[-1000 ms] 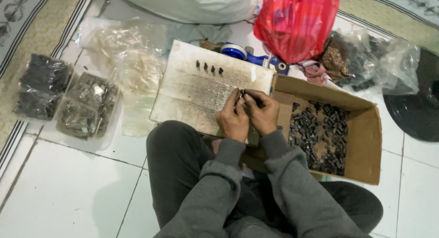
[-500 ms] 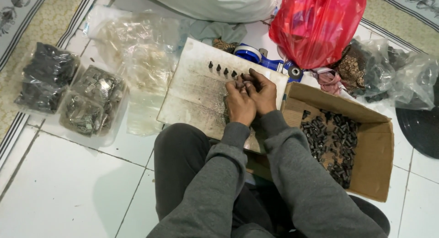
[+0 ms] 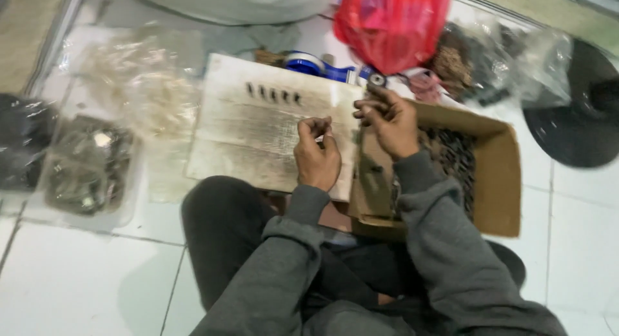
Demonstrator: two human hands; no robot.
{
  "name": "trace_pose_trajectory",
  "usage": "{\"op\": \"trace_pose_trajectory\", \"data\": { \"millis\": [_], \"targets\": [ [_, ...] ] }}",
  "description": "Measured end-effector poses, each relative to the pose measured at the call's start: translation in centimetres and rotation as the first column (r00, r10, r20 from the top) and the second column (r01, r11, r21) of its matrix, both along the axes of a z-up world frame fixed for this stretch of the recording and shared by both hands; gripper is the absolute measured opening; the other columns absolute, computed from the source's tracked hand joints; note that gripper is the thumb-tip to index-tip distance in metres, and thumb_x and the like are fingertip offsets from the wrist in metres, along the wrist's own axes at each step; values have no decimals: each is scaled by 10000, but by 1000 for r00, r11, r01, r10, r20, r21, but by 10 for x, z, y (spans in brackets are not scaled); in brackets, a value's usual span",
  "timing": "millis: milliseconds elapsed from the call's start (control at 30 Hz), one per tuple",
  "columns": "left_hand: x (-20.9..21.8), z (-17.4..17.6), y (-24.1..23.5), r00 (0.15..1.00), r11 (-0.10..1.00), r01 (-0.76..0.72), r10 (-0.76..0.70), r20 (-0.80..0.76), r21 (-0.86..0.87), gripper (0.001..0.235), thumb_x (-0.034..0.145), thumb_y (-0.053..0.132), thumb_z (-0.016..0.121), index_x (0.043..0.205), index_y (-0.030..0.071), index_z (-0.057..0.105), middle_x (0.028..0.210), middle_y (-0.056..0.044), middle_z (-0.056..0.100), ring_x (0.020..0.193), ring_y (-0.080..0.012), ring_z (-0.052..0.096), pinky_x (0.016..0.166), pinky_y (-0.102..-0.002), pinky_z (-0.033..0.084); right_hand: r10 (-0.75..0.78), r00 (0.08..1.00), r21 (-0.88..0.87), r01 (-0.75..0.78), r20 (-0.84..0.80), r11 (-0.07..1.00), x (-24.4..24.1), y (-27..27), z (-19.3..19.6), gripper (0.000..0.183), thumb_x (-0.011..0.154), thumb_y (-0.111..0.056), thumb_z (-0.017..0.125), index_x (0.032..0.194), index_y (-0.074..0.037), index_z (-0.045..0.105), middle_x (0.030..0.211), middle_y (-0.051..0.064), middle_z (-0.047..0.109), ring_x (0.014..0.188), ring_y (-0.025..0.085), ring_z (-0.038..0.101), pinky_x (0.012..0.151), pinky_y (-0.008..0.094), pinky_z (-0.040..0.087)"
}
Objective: The person sits on the floor and repeatedly picks small dark metal parts from a cardboard box, briefly handles them, and places them onto a white board. The person continues this sorting process throughout the clip.
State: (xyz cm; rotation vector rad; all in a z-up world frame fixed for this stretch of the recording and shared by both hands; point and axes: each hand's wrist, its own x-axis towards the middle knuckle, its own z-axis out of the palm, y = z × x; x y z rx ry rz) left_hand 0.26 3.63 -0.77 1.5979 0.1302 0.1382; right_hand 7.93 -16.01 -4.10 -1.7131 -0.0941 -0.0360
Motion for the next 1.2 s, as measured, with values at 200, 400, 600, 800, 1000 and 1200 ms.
{"op": "trace_pose_trajectory", "data": {
  "millis": [200,400,600,800,1000,1200],
  "targets": [
    [-9,-1,-54,952,958,270,-281,125,96,165,1064,15,501,1224,46,472,1129,-237,695,994,-440,723,683,-560,642,-177,984,-252,180,35,951,-52,-145,26,287,1057,-6,730,1342,14,700,1060,269,760,921,322,791,666,362,645],
    [4,-49,-123,866,794,499,-471,-167,346,255,932,52,664,1184,42,630,1084,-211,759,992,-380,760,712,-485,661,-225,973,-604,146,-57,783,-113,-194,-52,223,1036,-117,778,1177,55,748,1031,265,743,1050,519,703,819,654,626],
    [12,-98,-181,751,484,660,-452,-481,575,352,858,218,759,1198,167,682,1106,-111,694,1038,-335,731,777,-518,652,-259,912,-839,-143,-317,525,-102,-194,-163,211,938,-270,784,1138,-228,836,1105,74,822,1102,346,771,926,527,647],
    [16,-118,-207,780,400,589,-510,-364,702,275,841,44,714,1112,75,757,1083,-208,668,1018,-378,693,825,-492,637,-244,898,-850,-215,-365,482,-109,-170,-105,211,916,-282,746,1051,-155,848,1005,172,810,953,416,779,781,595,659],
    [19,-128,-207,800,425,582,-451,-394,694,279,869,78,706,1134,135,769,1103,-162,634,1061,-343,662,877,-479,625,-287,866,-807,-197,-409,556,-103,-170,-116,214,871,-267,777,1041,-155,845,975,163,808,954,421,777,776,598,645],
    [24,-127,-200,792,570,610,-466,-394,551,179,923,101,720,1096,145,733,1071,-131,643,1038,-318,699,869,-474,628,-211,871,-751,-232,-443,618,-100,-170,-100,246,905,-192,701,1074,-52,813,957,207,788,949,432,765,772,587,644]
  ]
}}
